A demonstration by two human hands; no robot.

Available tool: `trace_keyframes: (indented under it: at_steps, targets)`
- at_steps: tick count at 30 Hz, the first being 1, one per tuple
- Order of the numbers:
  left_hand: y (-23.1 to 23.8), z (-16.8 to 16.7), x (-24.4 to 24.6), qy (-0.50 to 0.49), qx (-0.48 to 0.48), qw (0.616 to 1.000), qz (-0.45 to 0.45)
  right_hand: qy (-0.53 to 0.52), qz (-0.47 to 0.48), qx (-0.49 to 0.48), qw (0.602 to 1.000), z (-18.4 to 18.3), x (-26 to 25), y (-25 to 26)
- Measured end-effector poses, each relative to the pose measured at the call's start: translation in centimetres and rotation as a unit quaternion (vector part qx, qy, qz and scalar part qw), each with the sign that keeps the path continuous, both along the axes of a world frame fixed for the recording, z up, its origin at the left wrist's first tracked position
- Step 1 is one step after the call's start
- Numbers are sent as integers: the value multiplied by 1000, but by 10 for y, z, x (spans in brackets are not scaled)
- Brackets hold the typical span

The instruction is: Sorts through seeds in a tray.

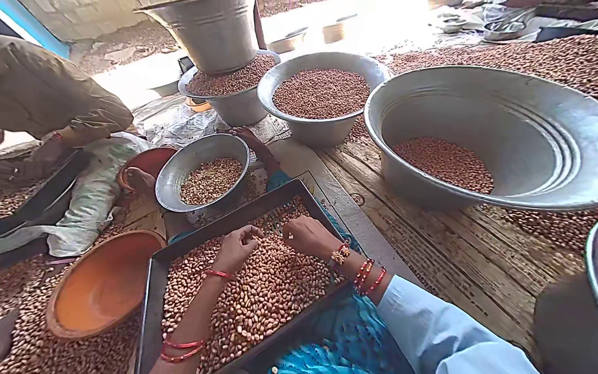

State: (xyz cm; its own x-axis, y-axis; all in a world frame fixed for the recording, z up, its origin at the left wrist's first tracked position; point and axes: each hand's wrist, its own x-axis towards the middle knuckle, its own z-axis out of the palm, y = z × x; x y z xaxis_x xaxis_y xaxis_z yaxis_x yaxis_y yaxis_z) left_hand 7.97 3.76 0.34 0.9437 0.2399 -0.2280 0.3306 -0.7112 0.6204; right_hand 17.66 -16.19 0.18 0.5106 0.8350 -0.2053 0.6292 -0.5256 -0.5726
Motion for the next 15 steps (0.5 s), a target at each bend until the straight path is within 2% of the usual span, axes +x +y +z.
trace_keyframes:
  at_steps: [4,7,9,13,15]
  targets:
    - [-29,-9,9,61,153,985,-50,-9,16,-37,999,-7,-1,19]
    - [-34,-17,11,66,179,980,-61,2,19,-34,999,-16,-5,21]
    - [-26,-19,10,26,135,990,-40,6,21,-17,1000,-21,-3,19]
    - [2,-22,3,-38,-85,996,9,36,11,4,999,-28,3,13]
    - [1,-17,-2,-7,-74,997,-13,51,6,13,999,-28,6,11]
